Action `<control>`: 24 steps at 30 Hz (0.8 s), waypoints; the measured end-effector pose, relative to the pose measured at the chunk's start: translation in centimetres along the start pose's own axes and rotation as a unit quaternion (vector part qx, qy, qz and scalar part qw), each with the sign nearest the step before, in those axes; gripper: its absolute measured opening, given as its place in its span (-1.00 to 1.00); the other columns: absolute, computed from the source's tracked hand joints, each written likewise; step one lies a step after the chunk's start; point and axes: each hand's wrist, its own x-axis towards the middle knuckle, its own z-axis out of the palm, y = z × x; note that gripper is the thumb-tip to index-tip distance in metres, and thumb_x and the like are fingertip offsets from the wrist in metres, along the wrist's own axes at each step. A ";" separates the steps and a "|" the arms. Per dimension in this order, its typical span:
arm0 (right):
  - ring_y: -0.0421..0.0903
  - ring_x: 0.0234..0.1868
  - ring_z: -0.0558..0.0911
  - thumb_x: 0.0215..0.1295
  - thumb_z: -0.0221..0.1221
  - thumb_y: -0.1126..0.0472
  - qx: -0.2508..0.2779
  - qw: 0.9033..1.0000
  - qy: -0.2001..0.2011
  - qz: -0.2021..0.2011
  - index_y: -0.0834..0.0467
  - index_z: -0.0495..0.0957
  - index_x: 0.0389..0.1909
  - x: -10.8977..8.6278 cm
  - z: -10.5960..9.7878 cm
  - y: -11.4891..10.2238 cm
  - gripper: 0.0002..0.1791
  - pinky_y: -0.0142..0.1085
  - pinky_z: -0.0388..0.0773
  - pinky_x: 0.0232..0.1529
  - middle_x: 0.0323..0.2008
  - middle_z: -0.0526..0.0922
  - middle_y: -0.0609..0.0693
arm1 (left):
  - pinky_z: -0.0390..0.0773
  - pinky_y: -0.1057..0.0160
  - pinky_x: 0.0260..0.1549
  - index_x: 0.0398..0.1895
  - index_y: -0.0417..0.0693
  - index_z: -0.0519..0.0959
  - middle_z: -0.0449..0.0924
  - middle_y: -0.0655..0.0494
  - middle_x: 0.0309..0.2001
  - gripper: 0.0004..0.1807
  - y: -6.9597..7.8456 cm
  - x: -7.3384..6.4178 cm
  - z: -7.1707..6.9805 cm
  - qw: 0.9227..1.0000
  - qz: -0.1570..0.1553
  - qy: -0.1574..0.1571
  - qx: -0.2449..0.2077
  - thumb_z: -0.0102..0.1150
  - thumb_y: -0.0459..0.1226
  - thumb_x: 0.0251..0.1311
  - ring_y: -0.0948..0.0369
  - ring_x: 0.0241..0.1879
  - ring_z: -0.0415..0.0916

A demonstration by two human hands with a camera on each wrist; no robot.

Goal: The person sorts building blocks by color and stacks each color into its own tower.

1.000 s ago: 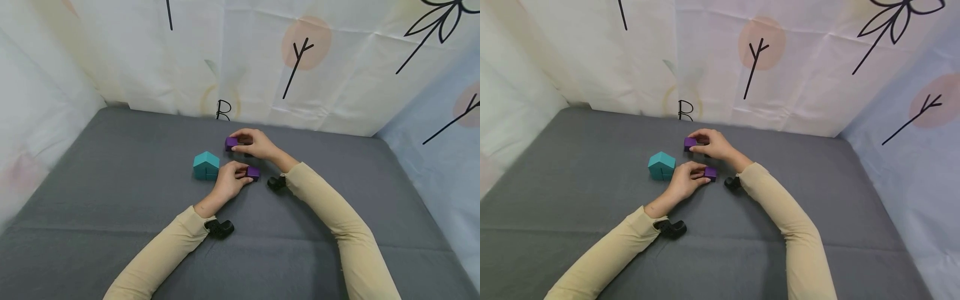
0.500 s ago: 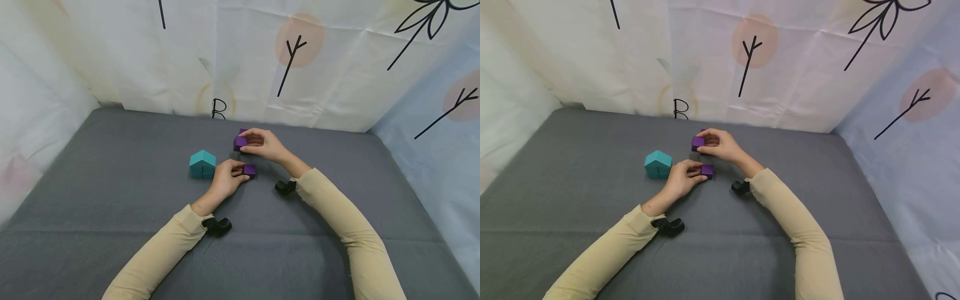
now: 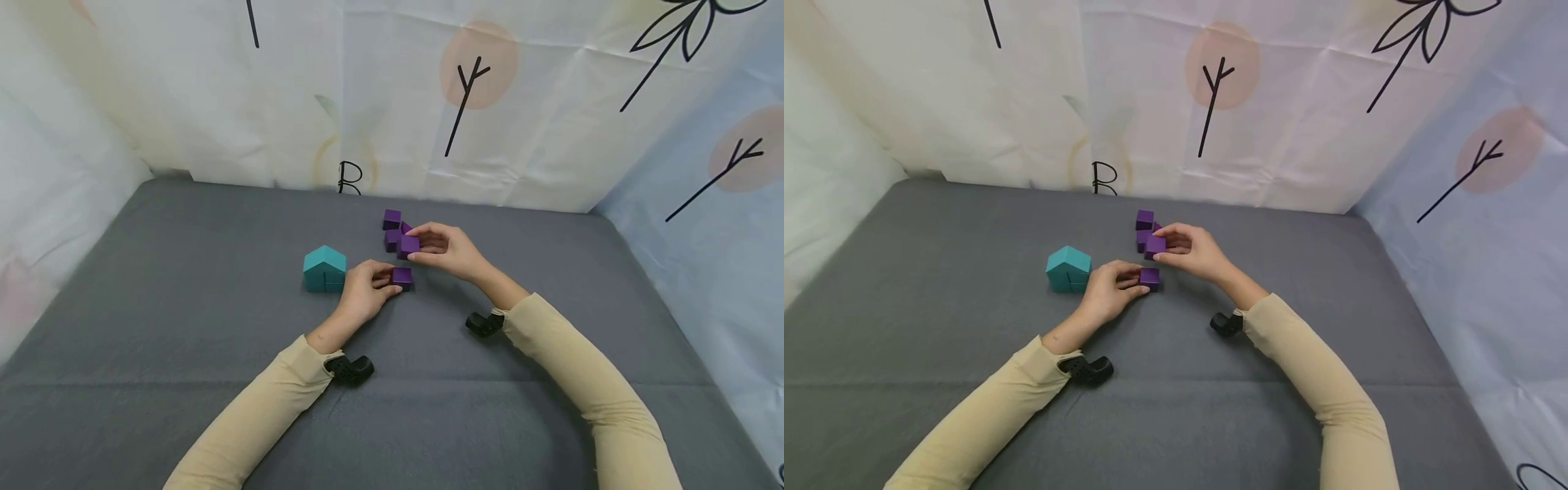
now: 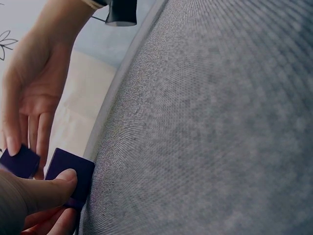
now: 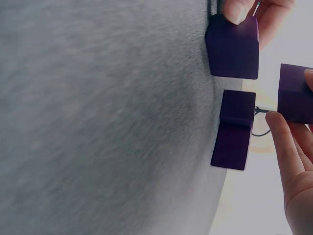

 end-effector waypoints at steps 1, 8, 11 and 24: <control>0.13 0.09 0.58 0.22 0.26 0.37 -0.002 1.000 -0.001 0.001 0.34 0.46 0.12 -0.2 -0.1 0.1 -0.56 -0.15 0.56 0.11 0.07 0.54 0.26 | 0.63 0.25 -0.04 0.03 -0.30 0.59 0.58 -0.19 -0.06 -0.59 0.0 0.0 0.0 1.000 -0.002 0.000 -0.002 0.36 -0.41 0.07 0.01 -0.02 0.62; 0.13 0.12 0.57 0.22 0.27 0.36 -0.007 1.000 0.001 0.015 0.33 0.47 0.12 -1.2 -0.4 0.4 -0.56 -0.11 0.54 0.15 0.10 0.53 0.26 | 0.63 0.25 -0.04 0.02 -0.31 0.60 0.58 -0.19 -0.07 -0.60 -0.1 0.0 0.0 1.000 -0.001 0.001 -0.004 0.36 -0.42 0.07 0.01 -0.02 0.63; 0.11 0.11 0.58 0.22 0.27 0.35 -0.010 1.000 0.001 0.016 0.32 0.47 0.12 -1.6 -0.4 0.6 -0.56 -0.14 0.55 0.14 0.08 0.54 0.26 | 0.62 0.26 -0.04 0.02 -0.30 0.61 0.59 -0.17 -0.08 -0.60 -0.1 0.0 0.0 1.000 0.000 0.004 0.001 0.37 -0.41 0.06 0.02 -0.03 0.63; 0.14 0.12 0.56 0.20 0.29 0.33 -0.034 0.999 0.000 0.026 0.32 0.50 0.10 -2.9 -0.7 1.2 -0.57 -0.03 0.52 0.15 0.07 0.55 0.26 | 0.62 0.26 -0.04 0.03 -0.29 0.60 0.58 -0.18 -0.07 -0.59 0.0 0.1 0.1 1.000 -0.006 0.001 -0.005 0.36 -0.42 0.06 0.03 -0.02 0.63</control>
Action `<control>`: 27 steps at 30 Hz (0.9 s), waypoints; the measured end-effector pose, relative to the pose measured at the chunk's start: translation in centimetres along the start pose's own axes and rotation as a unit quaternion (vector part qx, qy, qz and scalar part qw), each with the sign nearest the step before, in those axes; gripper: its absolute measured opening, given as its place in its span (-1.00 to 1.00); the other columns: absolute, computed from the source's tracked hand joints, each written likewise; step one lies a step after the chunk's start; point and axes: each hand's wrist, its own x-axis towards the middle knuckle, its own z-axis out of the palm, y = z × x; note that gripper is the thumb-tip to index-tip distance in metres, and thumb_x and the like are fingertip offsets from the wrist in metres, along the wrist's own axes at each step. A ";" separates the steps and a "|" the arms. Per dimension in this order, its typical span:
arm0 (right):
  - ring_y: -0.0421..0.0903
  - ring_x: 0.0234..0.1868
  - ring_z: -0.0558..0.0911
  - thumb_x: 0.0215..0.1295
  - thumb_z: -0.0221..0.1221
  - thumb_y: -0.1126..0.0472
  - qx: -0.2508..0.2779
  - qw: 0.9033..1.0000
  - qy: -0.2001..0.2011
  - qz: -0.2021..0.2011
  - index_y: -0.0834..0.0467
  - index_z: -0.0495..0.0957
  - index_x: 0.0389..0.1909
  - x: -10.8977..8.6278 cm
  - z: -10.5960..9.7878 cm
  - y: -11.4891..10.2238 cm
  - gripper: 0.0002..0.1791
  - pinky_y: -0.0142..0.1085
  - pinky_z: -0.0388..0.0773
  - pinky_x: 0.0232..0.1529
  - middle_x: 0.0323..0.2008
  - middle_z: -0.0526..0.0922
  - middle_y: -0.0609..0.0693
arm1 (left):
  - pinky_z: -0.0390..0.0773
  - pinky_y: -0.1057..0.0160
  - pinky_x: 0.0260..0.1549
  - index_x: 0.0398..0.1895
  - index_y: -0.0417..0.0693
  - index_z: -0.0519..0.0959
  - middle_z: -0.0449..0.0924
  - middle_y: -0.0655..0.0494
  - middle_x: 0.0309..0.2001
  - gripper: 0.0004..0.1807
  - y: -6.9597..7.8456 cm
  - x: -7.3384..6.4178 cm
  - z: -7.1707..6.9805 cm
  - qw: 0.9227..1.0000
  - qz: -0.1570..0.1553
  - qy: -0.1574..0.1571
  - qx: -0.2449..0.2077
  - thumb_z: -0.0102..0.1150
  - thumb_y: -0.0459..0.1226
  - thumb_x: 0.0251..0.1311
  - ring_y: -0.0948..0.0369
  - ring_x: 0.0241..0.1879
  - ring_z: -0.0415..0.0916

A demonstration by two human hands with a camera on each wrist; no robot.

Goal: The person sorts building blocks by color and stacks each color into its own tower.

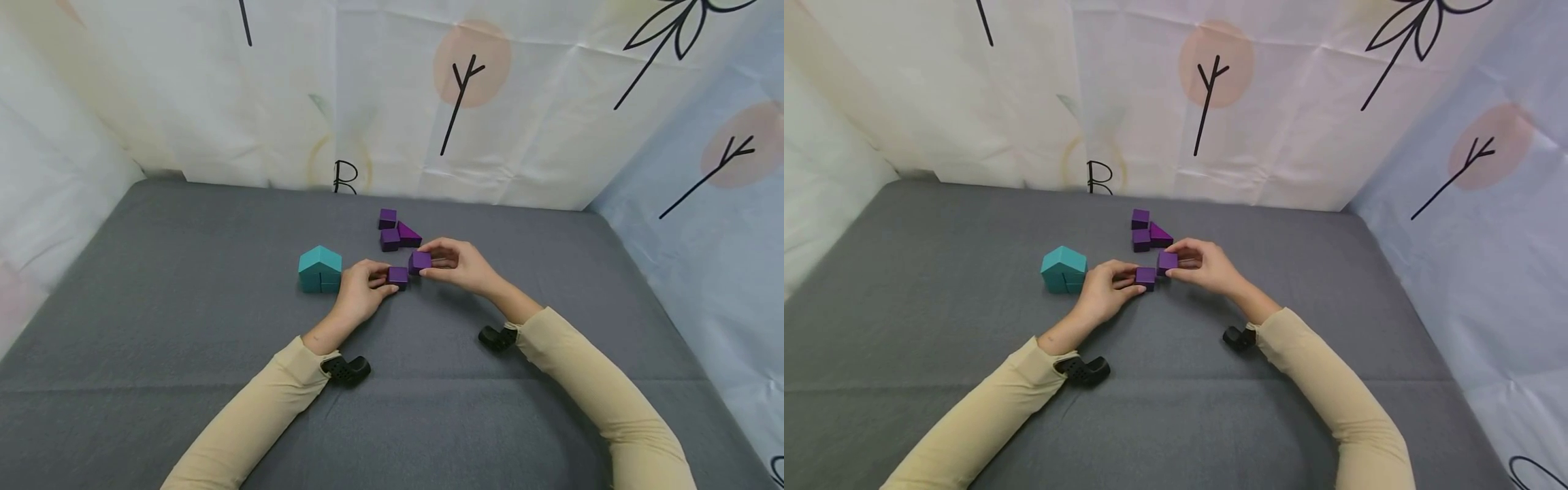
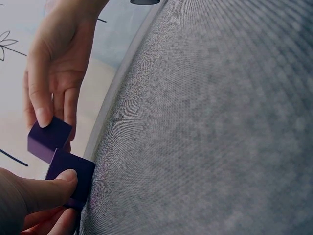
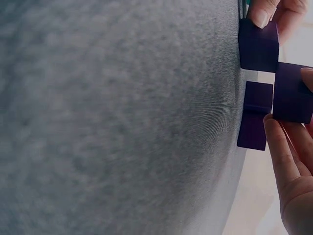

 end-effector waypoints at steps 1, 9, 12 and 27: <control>0.15 0.12 0.56 0.20 0.29 0.34 -0.001 1.000 -0.002 0.001 0.33 0.50 0.09 -0.1 0.0 0.0 -0.57 -0.03 0.53 0.15 0.07 0.55 0.26 | 0.62 0.26 -0.04 0.03 -0.29 0.60 0.58 -0.19 -0.07 -0.59 0.0 0.0 0.0 1.000 -0.001 0.000 -0.001 0.36 -0.42 0.06 0.03 -0.02 0.63; 0.16 0.09 0.58 0.18 0.29 0.38 0.008 0.999 -0.026 0.019 0.36 0.50 0.07 -0.3 0.5 0.2 -0.58 -0.09 0.59 0.08 0.04 0.57 0.30 | 0.62 0.28 -0.04 0.04 -0.29 0.60 0.57 -0.19 -0.05 -0.59 0.1 -0.1 -0.1 1.000 -0.005 -0.003 0.001 0.36 -0.41 0.07 0.03 0.00 0.62; 0.15 0.07 0.59 0.16 0.30 0.39 0.006 0.999 -0.031 0.022 0.36 0.51 0.06 -0.3 0.7 0.1 -0.58 -0.13 0.60 0.06 0.01 0.58 0.30 | 0.62 0.28 -0.03 0.04 -0.29 0.60 0.57 -0.19 -0.05 -0.59 0.0 -0.1 -0.2 1.000 -0.009 -0.002 -0.003 0.36 -0.42 0.07 0.03 0.00 0.62; 0.13 0.06 0.61 0.15 0.32 0.36 -0.007 0.998 -0.037 0.044 0.32 0.56 0.05 -0.2 1.1 0.3 -0.59 -0.14 0.62 0.03 0.03 0.60 0.27 | 0.61 0.29 -0.03 0.05 -0.29 0.59 0.59 -0.18 -0.04 -0.57 0.0 0.0 -0.1 1.000 -0.004 0.000 -0.011 0.37 -0.42 0.05 0.03 0.00 0.62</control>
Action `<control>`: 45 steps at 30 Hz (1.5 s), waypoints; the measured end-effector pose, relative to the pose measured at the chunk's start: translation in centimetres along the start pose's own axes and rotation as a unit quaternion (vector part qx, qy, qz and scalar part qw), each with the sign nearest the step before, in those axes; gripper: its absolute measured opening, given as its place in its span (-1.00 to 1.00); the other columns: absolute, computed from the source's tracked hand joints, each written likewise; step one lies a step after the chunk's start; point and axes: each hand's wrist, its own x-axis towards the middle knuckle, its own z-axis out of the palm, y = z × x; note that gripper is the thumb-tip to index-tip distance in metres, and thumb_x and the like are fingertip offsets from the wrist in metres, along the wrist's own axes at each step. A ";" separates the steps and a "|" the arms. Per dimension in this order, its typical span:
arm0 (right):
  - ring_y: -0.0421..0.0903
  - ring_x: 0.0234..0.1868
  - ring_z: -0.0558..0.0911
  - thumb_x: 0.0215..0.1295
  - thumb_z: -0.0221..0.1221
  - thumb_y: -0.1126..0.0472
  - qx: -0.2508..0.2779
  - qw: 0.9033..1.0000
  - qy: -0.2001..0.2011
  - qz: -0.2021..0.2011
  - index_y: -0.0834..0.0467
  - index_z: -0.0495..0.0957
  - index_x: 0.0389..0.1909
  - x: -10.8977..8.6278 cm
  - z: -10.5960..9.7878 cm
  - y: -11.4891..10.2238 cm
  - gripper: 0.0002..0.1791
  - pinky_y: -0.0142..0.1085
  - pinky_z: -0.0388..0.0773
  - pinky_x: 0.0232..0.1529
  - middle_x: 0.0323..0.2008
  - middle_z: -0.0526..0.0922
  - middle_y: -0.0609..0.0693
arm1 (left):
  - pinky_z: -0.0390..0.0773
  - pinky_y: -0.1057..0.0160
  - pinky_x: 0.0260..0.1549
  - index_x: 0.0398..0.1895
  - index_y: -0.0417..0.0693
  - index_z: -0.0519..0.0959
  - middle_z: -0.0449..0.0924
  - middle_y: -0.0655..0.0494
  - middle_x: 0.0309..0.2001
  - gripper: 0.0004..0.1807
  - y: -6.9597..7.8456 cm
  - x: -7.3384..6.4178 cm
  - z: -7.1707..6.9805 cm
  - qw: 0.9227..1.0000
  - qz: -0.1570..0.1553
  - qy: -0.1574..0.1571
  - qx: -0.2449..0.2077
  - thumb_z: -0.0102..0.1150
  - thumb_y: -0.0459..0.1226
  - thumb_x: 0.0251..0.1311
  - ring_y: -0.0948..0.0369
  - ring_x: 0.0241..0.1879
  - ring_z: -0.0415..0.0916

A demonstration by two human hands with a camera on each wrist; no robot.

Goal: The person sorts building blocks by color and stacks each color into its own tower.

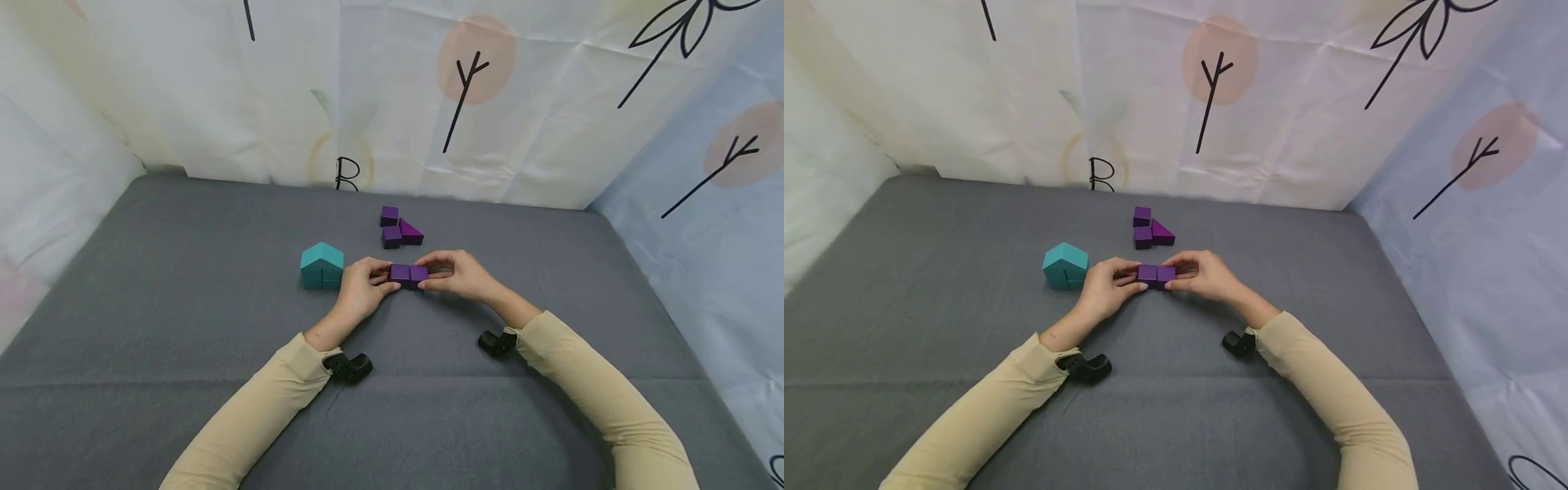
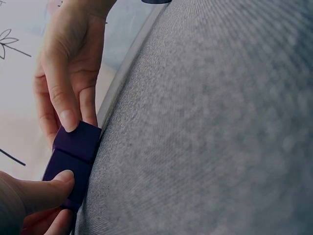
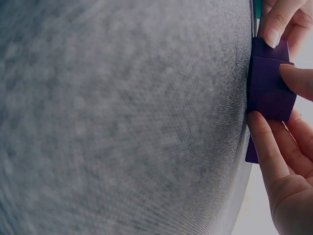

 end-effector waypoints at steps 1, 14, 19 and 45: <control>0.13 0.06 0.61 0.15 0.33 0.35 -0.001 1.000 0.001 0.003 0.32 0.56 0.05 0.0 0.0 0.0 -0.59 -0.14 0.62 0.03 0.03 0.60 0.27 | 0.61 0.29 -0.04 0.04 -0.29 0.60 0.59 -0.18 -0.04 -0.57 0.0 0.0 0.0 1.000 0.002 0.001 0.001 0.37 -0.42 0.05 0.03 0.00 0.62; 0.13 0.08 0.60 0.16 0.32 0.35 -0.016 1.000 0.003 0.010 0.32 0.55 0.06 -0.2 0.0 -0.3 -0.58 -0.14 0.63 0.00 0.04 0.59 0.27 | 0.62 0.25 -0.05 0.05 -0.23 0.61 0.60 -0.18 0.02 -0.57 -0.1 -0.1 0.2 1.000 0.006 0.005 -0.004 0.38 -0.40 0.05 0.04 0.00 0.62; 0.11 0.05 0.63 0.16 0.33 0.32 -0.019 1.000 0.004 0.018 0.29 0.56 0.07 -0.4 -0.2 -0.2 -0.57 -0.16 0.65 -0.06 0.05 0.59 0.25 | 0.62 0.26 -0.05 0.05 -0.24 0.61 0.60 -0.19 0.03 -0.57 -0.1 -0.1 0.4 1.000 0.010 0.004 -0.012 0.38 -0.40 0.05 0.04 0.00 0.62; -0.06 0.10 0.59 0.25 0.28 0.08 0.064 0.996 0.060 0.032 0.19 0.50 0.18 1.1 -0.9 0.0 -0.49 -0.16 0.55 0.12 0.13 0.58 0.15 | 0.62 0.29 -0.06 0.04 -0.26 0.61 0.60 -0.19 0.02 -0.57 -0.2 0.0 0.6 1.000 0.021 0.005 -0.013 0.39 -0.40 0.03 0.03 -0.01 0.63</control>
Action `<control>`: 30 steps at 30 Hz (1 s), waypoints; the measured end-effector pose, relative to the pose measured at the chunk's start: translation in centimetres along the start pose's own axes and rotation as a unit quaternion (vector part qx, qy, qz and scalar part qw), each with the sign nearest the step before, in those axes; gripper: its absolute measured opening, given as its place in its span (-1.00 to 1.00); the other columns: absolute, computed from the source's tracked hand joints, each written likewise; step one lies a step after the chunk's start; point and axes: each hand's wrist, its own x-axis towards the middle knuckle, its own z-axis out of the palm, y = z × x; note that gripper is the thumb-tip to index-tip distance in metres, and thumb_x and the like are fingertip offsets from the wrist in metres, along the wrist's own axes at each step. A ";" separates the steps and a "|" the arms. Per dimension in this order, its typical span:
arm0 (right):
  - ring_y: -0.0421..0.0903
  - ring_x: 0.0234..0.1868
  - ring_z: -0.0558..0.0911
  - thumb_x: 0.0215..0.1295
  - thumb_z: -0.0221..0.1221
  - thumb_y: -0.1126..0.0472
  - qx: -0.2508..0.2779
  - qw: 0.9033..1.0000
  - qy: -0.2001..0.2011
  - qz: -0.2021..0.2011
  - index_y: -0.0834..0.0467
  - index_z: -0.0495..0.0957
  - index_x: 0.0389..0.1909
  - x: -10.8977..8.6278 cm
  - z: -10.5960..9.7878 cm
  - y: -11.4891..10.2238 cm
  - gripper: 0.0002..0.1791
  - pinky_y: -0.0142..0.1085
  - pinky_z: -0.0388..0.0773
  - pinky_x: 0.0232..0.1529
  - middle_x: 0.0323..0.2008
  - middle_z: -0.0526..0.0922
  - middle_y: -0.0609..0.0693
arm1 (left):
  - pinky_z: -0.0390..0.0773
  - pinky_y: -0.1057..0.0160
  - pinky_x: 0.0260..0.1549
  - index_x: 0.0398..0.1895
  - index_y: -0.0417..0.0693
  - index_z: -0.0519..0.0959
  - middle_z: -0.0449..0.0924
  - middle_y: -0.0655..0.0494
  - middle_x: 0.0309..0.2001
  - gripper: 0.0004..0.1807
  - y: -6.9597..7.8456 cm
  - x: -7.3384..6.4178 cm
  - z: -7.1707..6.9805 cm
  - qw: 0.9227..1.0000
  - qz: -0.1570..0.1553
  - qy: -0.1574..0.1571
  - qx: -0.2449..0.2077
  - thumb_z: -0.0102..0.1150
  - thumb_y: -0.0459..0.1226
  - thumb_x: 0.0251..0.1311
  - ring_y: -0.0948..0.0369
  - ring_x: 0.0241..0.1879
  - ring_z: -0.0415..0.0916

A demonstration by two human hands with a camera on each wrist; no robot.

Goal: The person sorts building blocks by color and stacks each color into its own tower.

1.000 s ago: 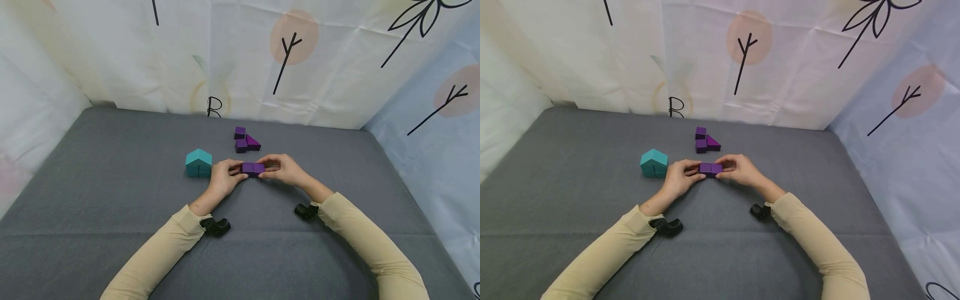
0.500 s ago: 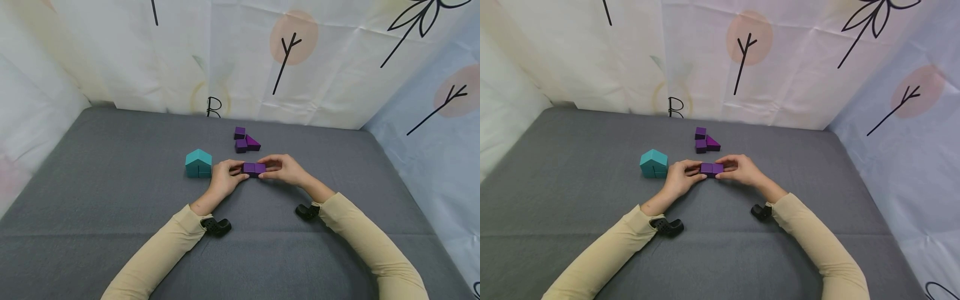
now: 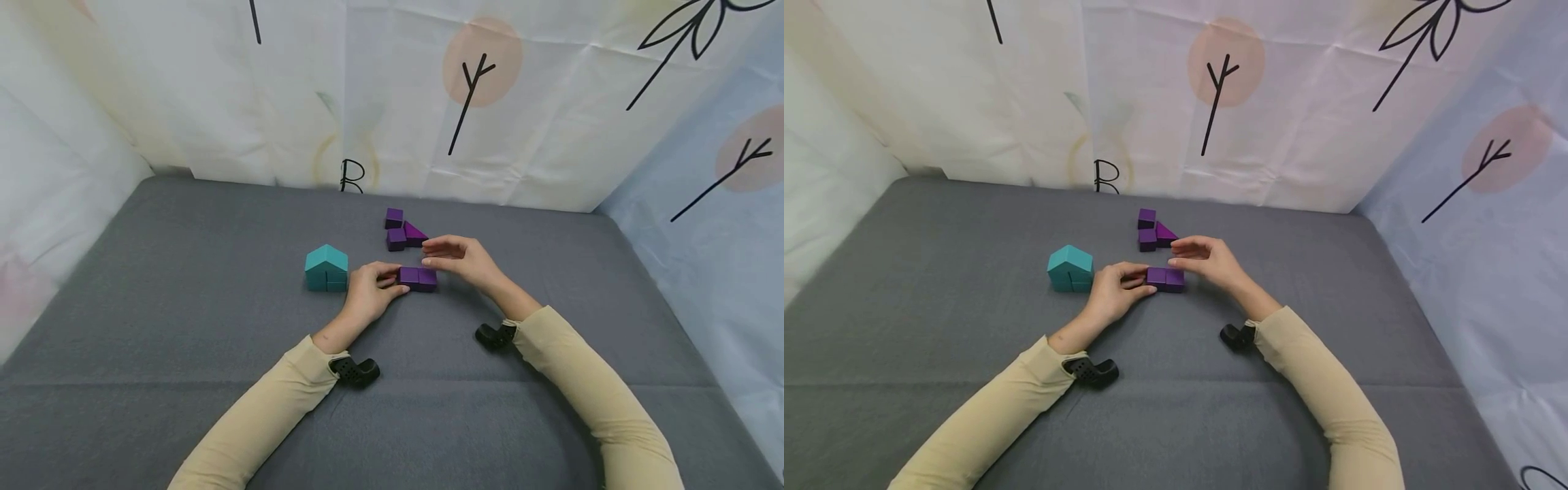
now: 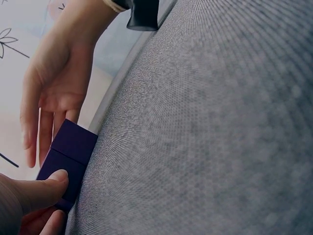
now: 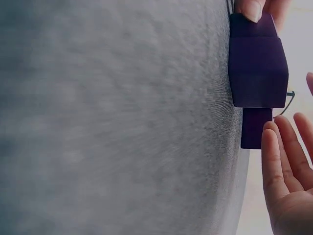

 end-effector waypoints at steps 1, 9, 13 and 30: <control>-0.07 0.10 0.59 0.24 0.29 0.08 0.003 1.000 0.005 0.002 0.17 0.50 0.17 0.2 0.0 -0.1 -0.50 -0.16 0.55 0.12 0.13 0.58 0.14 | 0.62 0.29 -0.06 0.04 -0.26 0.61 0.60 -0.19 0.02 -0.57 0.0 0.0 0.0 1.000 0.000 0.000 0.000 0.39 -0.40 0.03 0.03 -0.01 0.63; 0.10 0.17 0.52 0.27 0.26 0.15 -0.028 0.999 0.010 -0.041 0.22 0.49 0.18 2.3 0.2 -1.2 -0.52 -0.05 0.48 0.18 0.15 0.55 0.16 | 0.62 0.29 -0.06 0.05 -0.25 0.60 0.60 -0.18 0.03 -0.56 -0.2 0.0 -0.1 1.000 -0.006 0.000 -0.002 0.39 -0.40 0.04 0.04 0.00 0.62; 0.14 0.23 0.45 0.27 0.25 0.24 -0.046 0.996 -0.002 -0.082 0.30 0.47 0.18 3.3 0.2 -1.4 -0.53 -0.02 0.39 0.27 0.17 0.52 0.22 | 0.62 0.29 -0.06 0.06 -0.25 0.60 0.59 -0.18 0.03 -0.56 -0.1 0.0 0.0 1.000 -0.006 -0.005 -0.001 0.39 -0.39 0.04 0.03 0.00 0.62; 0.06 0.35 0.35 0.21 0.32 0.17 -0.142 0.985 -0.052 -0.089 0.16 0.51 0.20 6.4 0.1 -0.7 -0.48 -0.02 0.22 0.40 0.23 0.50 0.11 | 0.63 0.28 -0.06 0.03 -0.26 0.62 0.60 -0.18 0.03 -0.58 -0.3 0.1 -0.1 1.000 0.004 -0.006 0.002 0.39 -0.39 0.04 0.03 0.01 0.62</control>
